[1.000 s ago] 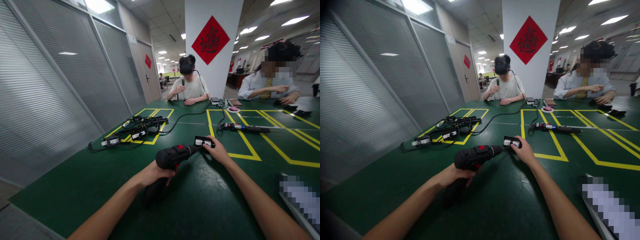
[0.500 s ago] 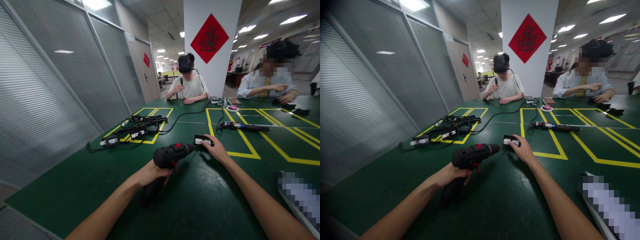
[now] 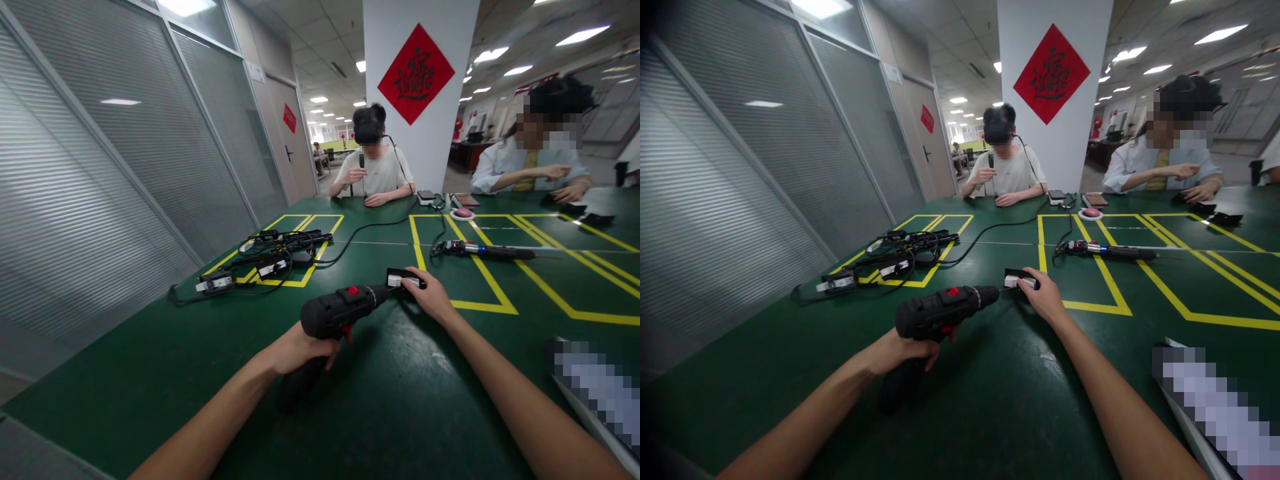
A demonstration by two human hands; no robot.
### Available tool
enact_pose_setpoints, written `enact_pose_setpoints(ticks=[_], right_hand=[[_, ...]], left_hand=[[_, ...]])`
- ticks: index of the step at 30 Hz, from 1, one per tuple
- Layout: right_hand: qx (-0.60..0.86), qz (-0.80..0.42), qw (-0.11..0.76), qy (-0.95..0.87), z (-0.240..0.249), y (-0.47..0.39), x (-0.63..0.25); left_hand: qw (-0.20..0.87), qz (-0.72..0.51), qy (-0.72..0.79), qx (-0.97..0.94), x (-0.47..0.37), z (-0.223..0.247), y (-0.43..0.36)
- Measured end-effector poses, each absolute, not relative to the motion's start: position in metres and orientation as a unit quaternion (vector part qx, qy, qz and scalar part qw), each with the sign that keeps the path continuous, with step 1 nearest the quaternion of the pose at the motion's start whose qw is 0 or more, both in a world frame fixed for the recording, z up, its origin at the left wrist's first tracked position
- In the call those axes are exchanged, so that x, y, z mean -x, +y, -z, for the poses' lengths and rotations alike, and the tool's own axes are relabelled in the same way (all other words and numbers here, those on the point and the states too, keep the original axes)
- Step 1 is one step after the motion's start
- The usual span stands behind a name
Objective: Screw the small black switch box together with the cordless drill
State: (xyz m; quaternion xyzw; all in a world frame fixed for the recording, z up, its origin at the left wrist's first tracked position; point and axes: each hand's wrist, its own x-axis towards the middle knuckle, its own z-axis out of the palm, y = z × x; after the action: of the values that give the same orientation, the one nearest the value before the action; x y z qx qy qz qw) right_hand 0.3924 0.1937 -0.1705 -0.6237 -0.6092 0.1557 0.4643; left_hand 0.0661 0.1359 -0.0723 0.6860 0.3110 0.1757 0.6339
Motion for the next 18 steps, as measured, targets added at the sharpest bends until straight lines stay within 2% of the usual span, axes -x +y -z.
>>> enact_pose_setpoints(ticks=[18], right_hand=[[0.614,-0.165,0.489,-0.596,0.174,0.196,-0.392]], left_hand=[[0.635,-0.159,0.33,-0.68,-0.077,0.067,0.133]])
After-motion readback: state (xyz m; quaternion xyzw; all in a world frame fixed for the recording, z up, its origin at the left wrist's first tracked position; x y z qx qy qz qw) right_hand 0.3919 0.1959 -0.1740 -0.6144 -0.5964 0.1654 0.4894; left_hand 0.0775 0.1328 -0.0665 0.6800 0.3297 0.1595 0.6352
